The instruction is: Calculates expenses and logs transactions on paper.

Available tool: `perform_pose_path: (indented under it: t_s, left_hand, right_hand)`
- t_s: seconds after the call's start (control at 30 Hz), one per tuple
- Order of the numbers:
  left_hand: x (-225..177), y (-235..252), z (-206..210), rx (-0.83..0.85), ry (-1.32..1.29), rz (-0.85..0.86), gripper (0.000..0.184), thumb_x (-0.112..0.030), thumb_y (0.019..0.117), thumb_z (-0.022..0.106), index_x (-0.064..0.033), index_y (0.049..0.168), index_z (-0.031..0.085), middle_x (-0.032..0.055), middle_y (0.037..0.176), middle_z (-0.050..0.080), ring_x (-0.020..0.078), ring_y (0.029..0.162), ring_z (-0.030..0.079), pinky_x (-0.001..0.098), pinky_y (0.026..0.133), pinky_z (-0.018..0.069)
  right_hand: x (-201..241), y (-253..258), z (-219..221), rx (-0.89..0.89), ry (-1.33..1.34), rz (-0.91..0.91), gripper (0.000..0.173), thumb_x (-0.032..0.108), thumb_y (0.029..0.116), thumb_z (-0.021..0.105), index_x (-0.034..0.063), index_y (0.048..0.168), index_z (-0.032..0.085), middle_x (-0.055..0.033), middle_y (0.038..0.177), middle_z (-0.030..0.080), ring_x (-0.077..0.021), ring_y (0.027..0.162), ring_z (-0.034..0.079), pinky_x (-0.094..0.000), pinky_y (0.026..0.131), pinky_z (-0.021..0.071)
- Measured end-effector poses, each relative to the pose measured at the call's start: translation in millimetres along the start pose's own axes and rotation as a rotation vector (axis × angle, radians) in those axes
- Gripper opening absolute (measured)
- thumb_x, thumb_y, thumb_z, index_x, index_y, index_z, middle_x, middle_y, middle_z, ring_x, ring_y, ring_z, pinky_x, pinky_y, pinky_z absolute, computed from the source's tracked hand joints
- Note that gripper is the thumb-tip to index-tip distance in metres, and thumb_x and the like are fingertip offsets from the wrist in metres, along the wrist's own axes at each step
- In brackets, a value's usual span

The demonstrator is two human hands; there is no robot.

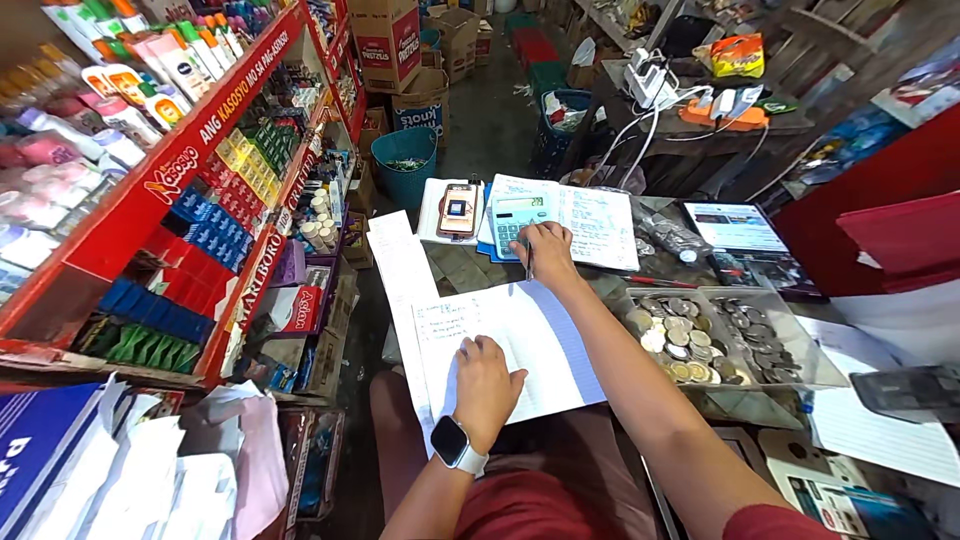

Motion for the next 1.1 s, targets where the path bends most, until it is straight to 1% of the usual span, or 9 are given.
perform_pose_path:
  t_s: [0.27,0.33,0.4,0.47,0.53,0.67,0.7,0.87,1.1]
  left_hand:
    - [0.0,-0.9,1.2,-0.029,-0.017,0.007,0.073,-0.054,0.1030,0.048,0.0073,0.141,0.053,0.0277,0.148,0.050,0.0475,0.141,0.042,0.0596,0.110,0.0391]
    - [0.1,-1.4,2.6,-0.033,-0.017,0.006,0.073,-0.054,0.1031,0.048,0.0075,0.142,0.052,0.0278,0.148,0.049,0.0474,0.142,0.041,0.0595,0.111,0.0382]
    - [-0.1,-2.4,3.3,-0.036,-0.018,0.006,0.073,-0.054,0.1032,0.047,0.0076,0.142,0.052,0.0277,0.149,0.049,0.0475,0.143,0.041,0.0596,0.112,0.0373]
    - [-0.6,-2.9,2.8,-0.030,-0.022,0.008,0.073,-0.054,0.1032,0.048,0.0076,0.142,0.051,0.0278,0.150,0.048,0.0480,0.143,0.039,0.0601,0.113,0.0365]
    - [-1.3,-3.3,1.6,-0.022,-0.025,0.005,0.074,-0.053,0.1032,0.048,0.0082,0.144,0.050,0.0290,0.152,0.046,0.0485,0.144,0.038,0.0605,0.113,0.0354]
    - [-3.2,-4.5,6.1,-0.050,-0.019,0.009,0.076,-0.053,0.1025,0.049,0.0096,0.146,0.047,0.0305,0.154,0.042,0.0498,0.145,0.036,0.0619,0.115,0.0322]
    - [-3.2,-4.8,8.1,-0.062,-0.017,0.010,0.077,-0.053,0.1023,0.050,0.0096,0.146,0.046,0.0305,0.154,0.042,0.0501,0.145,0.036,0.0624,0.115,0.0320]
    - [-2.6,-5.1,17.8,-0.146,-0.030,0.023,0.077,-0.053,0.1007,0.052,0.0094,0.145,0.048,0.0293,0.157,0.040,0.0511,0.145,0.036,0.0639,0.115,0.0302]
    - [-5.7,-4.9,13.5,-0.082,-0.033,0.001,0.080,-0.055,0.1019,0.048,0.0088,0.150,0.042,0.0293,0.161,0.033,0.0508,0.148,0.031,0.0648,0.117,0.0266]
  right_hand:
    - [-0.1,-38.2,-0.8,-0.091,0.110,0.028,0.034,0.022,0.1028,0.059,-0.0083,0.117,0.065,-0.0297,0.124,0.065,-0.0456,0.121,0.062,-0.0623,0.109,0.0401]
    - [12.1,-47.6,-8.6,-0.221,0.239,0.035,0.026,0.015,0.1015,0.059,-0.0098,0.107,0.066,-0.0262,0.102,0.069,-0.0419,0.100,0.068,-0.0591,0.098,0.0488]
    - [29.5,-59.1,-14.8,-0.269,0.400,0.050,0.027,0.013,0.1039,0.053,-0.0083,0.099,0.067,-0.0195,0.082,0.067,-0.0293,0.077,0.067,-0.0461,0.078,0.0550]
    - [43.0,-70.8,-13.2,-0.115,0.624,0.109,0.036,0.017,0.1079,0.044,-0.0088,0.110,0.068,-0.0230,0.101,0.068,-0.0235,0.090,0.068,-0.0367,0.084,0.0572]
    - [52.7,-78.4,-6.8,0.045,0.785,0.218,0.036,0.017,0.1072,0.044,-0.0068,0.117,0.069,-0.0193,0.114,0.059,-0.0161,0.093,0.061,-0.0275,0.082,0.0534]
    - [66.6,-83.7,2.5,0.084,1.073,0.425,0.008,-0.003,0.0946,0.059,-0.0025,0.102,0.055,-0.0055,0.082,0.064,-0.0103,0.066,0.066,-0.0276,0.065,0.0599]
    - [70.9,-83.9,3.7,0.084,1.134,0.466,0.014,-0.005,0.0939,0.062,0.0009,0.099,0.051,-0.0035,0.076,0.064,-0.0112,0.061,0.067,-0.0288,0.063,0.0620]
    - [82.3,-82.4,16.0,0.143,1.137,0.452,0.026,0.000,0.0943,0.068,0.0064,0.078,0.048,0.0006,0.060,0.057,-0.0083,0.047,0.059,-0.0242,0.050,0.0560]
    - [80.9,-85.6,24.0,0.100,1.000,0.361,0.028,0.001,0.0953,0.062,0.0079,0.074,0.046,0.0029,0.057,0.050,-0.0039,0.047,0.053,-0.0190,0.049,0.0486]
Point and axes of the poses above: each hand's wrist, its own y-axis towards the middle knuckle, its own z-axis out of the palm, x = y × z, the point moved 3 cm from there along y, towards the middle knuckle
